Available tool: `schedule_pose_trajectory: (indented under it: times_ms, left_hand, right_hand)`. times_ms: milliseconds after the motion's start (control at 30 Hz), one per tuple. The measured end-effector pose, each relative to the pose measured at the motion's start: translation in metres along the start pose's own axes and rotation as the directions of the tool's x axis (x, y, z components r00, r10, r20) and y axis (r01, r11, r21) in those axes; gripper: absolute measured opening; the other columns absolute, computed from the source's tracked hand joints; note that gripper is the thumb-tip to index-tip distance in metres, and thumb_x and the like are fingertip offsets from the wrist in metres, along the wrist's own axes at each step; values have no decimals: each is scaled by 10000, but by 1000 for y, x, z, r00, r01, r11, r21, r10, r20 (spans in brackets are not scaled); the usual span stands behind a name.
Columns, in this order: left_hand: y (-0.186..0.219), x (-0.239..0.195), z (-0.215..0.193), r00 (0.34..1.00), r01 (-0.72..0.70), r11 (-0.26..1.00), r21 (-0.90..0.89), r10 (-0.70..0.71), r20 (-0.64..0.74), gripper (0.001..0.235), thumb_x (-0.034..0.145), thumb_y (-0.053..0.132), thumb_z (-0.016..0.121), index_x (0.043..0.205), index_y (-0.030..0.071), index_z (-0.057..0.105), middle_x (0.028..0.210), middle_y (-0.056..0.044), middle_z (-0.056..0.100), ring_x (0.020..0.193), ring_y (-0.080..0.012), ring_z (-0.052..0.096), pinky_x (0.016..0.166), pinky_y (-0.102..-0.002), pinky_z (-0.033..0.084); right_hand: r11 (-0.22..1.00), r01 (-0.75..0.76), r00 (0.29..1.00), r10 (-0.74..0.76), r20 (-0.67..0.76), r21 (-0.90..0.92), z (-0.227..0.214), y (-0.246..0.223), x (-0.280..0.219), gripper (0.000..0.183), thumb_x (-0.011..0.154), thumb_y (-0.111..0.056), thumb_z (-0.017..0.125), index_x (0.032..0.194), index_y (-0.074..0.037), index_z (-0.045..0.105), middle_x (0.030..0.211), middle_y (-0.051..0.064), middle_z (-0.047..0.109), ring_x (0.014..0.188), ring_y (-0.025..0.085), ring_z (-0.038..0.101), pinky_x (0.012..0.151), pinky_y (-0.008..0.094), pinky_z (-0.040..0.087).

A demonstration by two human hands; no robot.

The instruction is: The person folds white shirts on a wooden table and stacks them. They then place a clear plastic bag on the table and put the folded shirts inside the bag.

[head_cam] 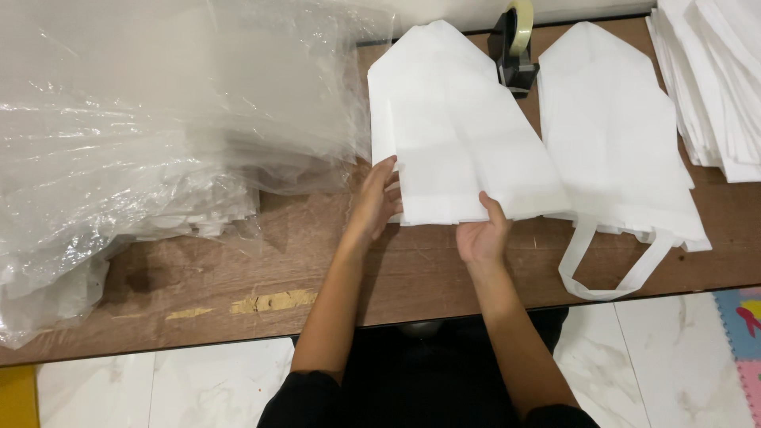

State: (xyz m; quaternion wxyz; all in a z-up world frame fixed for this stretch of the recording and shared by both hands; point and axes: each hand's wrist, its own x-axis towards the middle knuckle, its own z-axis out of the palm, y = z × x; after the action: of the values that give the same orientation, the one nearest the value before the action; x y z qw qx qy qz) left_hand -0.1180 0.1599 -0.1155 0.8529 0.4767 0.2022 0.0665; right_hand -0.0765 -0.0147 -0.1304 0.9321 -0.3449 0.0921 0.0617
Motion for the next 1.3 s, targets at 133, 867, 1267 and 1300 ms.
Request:
schedule_pose_trajectory:
  times_ms: [133, 867, 1267, 1300]
  left_hand:
    - [12, -17, 11, 996, 34, 998, -47, -31, 79, 786, 948, 278, 585, 1556, 21, 157, 1397, -395, 367, 1139, -546, 546, 781, -621, 540]
    - [37, -30, -4, 759, -526, 18, 851, 460, 460, 773, 745, 651, 762, 1342, 183, 615, 1488, -143, 430, 1397, -406, 323, 1134, -614, 260]
    - [13, -13, -14, 811, -456, -151, 877, 335, 480, 584, 794, 679, 678, 1286, 366, 660, 1395, -13, 575, 1363, -346, 450, 1070, -663, 311]
    - [16, -16, -11, 811, -456, -152, 877, 335, 479, 584, 794, 679, 678, 1286, 366, 660, 1395, -13, 575, 1363, -346, 450, 1070, -663, 311]
  right_hand:
    - [980, -157, 982, 141, 129, 124, 11, -5, -9, 588, 851, -63, 637, 1414, -119, 476, 1433, 81, 548, 1343, 299, 501, 1199, 508, 383]
    - [771, 99, 965, 81, 251, -629, 11, -84, 8, 657, 950, 75, 478, 1541, -71, 229, 1230, 201, 460, 1068, 220, 603, 999, 365, 578]
    - [-147, 487, 847, -163, 507, -861, -8, -70, 7, 635, 821, -6, 644, 1438, -113, 536, 1310, 103, 256, 1172, 358, 223, 1066, 530, 308]
    - [-146, 487, 847, -163, 506, -861, -15, -70, 14, 635, 821, -6, 644, 1438, -113, 536, 1310, 103, 256, 1172, 358, 223, 1066, 530, 308]
